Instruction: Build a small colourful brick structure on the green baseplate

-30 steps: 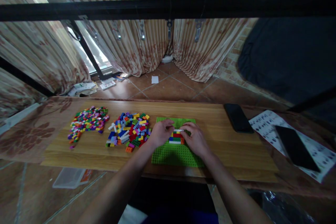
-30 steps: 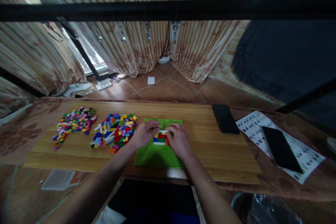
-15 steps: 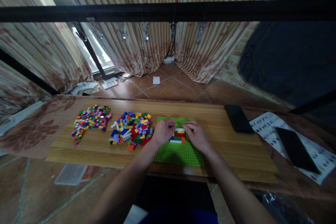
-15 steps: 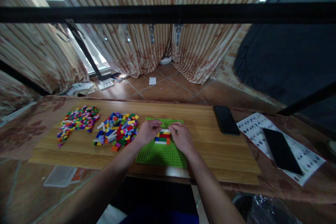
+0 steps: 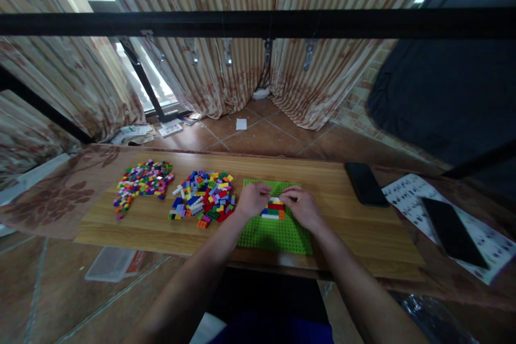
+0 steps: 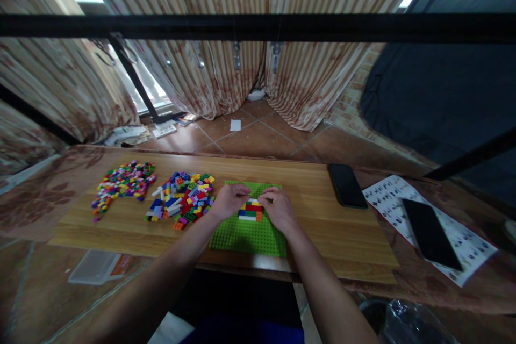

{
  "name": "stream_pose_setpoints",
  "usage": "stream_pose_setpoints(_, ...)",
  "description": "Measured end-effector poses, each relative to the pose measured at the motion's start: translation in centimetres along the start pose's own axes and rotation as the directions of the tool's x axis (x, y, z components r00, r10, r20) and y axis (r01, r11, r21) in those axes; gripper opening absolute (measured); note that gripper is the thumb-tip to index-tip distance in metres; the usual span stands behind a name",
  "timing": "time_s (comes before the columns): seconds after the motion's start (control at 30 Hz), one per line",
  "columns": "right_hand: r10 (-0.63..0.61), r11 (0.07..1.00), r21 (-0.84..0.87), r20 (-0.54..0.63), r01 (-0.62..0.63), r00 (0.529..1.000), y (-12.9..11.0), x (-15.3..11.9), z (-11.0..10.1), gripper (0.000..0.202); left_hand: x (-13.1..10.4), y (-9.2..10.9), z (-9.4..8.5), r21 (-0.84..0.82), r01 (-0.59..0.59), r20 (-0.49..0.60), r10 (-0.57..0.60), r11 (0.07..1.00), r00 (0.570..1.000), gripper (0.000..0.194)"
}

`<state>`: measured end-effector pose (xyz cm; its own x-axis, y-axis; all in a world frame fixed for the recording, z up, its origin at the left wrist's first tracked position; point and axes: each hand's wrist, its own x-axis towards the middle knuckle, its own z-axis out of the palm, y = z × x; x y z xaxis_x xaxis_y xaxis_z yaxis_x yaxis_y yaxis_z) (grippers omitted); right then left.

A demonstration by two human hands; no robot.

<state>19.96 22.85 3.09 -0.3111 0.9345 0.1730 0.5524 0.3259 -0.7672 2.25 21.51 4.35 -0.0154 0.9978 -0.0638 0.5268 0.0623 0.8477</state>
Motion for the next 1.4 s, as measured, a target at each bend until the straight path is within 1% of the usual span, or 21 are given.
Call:
stream_pose_setpoints(0.17, -0.014, 0.999, -0.034, 0.05, 0.015, 0.999, 0.0, 0.4, -0.2, 0.016, 0.0, 0.5, -0.1, 0.055, 0.036, -0.021, -0.035, 0.998, 0.999, 0.016)
stream_pose_setpoints(0.33, -0.015, 0.999, -0.042, 0.056, 0.017, 0.998, 0.0, 0.7, -0.2, 0.015, -0.2, 1.1, -0.1, 0.084, 0.07, -0.056, -0.065, 0.994, 0.996, 0.017)
stream_pose_setpoints(0.47, -0.028, 0.999, -0.04, 0.058, 0.03, 0.998, -0.2, 0.7, -0.3, 0.016, -0.4, 1.2, 0.0, 0.079, 0.075, -0.076, -0.069, 0.994, 0.995, 0.018)
stream_pose_setpoints(0.6, -0.053, 0.999, -0.011, 0.065, 0.053, 0.996, 0.0, 0.4, -0.5, 0.019, -0.5, 0.8, 0.3, 0.045, 0.058, -0.079, -0.054, 0.997, 0.995, 0.018)
stream_pose_setpoints(0.73, -0.061, 0.997, 0.039, 0.063, 0.059, 0.996, 0.8, 0.2, -0.9, 0.034, -0.6, 0.1, 0.7, -0.018, 0.03, -0.083, -0.031, 0.999, 0.996, 0.019)
stream_pose_setpoints(0.8, -0.062, 0.997, 0.058, 0.059, 0.059, 0.996, 1.1, 0.3, -0.9, 0.038, -0.6, -0.1, 0.7, -0.052, 0.021, -0.094, -0.026, 0.998, 0.995, 0.021)
stream_pose_setpoints(0.87, -0.062, 0.996, 0.068, 0.053, 0.058, 0.997, 1.4, 0.3, -0.8, 0.039, -0.5, -0.1, 0.5, -0.081, 0.013, -0.123, -0.023, 0.997, 0.992, 0.022)
stream_pose_setpoints(0.97, -0.062, 0.996, 0.073, 0.045, 0.059, 0.997, 1.6, 0.3, -0.7, 0.041, -1.0, 0.2, -0.2, -0.118, -0.009, -0.202, -0.015, 0.993, 0.979, 0.021)
stream_pose_setpoints(1.07, -0.069, 0.995, 0.076, 0.048, 0.065, 0.996, 1.6, 0.1, -0.7, 0.041, -3.0, 0.6, -0.9, -0.147, -0.04, -0.288, -0.004, 0.988, 0.958, 0.021)
stream_pose_setpoints(1.13, -0.07, 0.995, 0.078, 0.049, 0.066, 0.996, 1.5, 0.0, -0.7, 0.041, -5.4, 0.7, -1.3, -0.158, -0.052, -0.333, -0.003, 0.986, 0.943, 0.022)
stream_pose_setpoints(1.2, -0.066, 0.995, 0.081, 0.045, 0.062, 0.997, 1.4, -0.1, -0.7, 0.042, -8.3, 0.4, -1.6, -0.178, -0.066, -0.373, -0.005, 0.982, 0.928, 0.021)
stream_pose_setpoints(1.3, -0.051, 0.995, 0.091, 0.034, 0.048, 0.998, 1.4, -0.1, -0.7, 0.041, -13.0, -0.9, -2.2, -0.188, -0.056, -0.397, -0.023, 0.981, 0.918, 0.022)
stream_pose_setpoints(1.33, -0.045, 0.995, 0.094, 0.029, 0.042, 0.999, 1.5, -0.1, -0.8, 0.041, -14.4, -1.5, -2.6, -0.174, -0.043, -0.397, -0.03, 0.984, 0.917, 0.022)
stream_pose_setpoints(1.4, -0.028, 0.995, 0.099, 0.017, 0.026, 0.999, 1.6, -0.3, -0.8, 0.042, -16.7, -2.6, -3.7, -0.141, 0.001, -0.434, -0.063, 0.99, 0.899, 0.021)
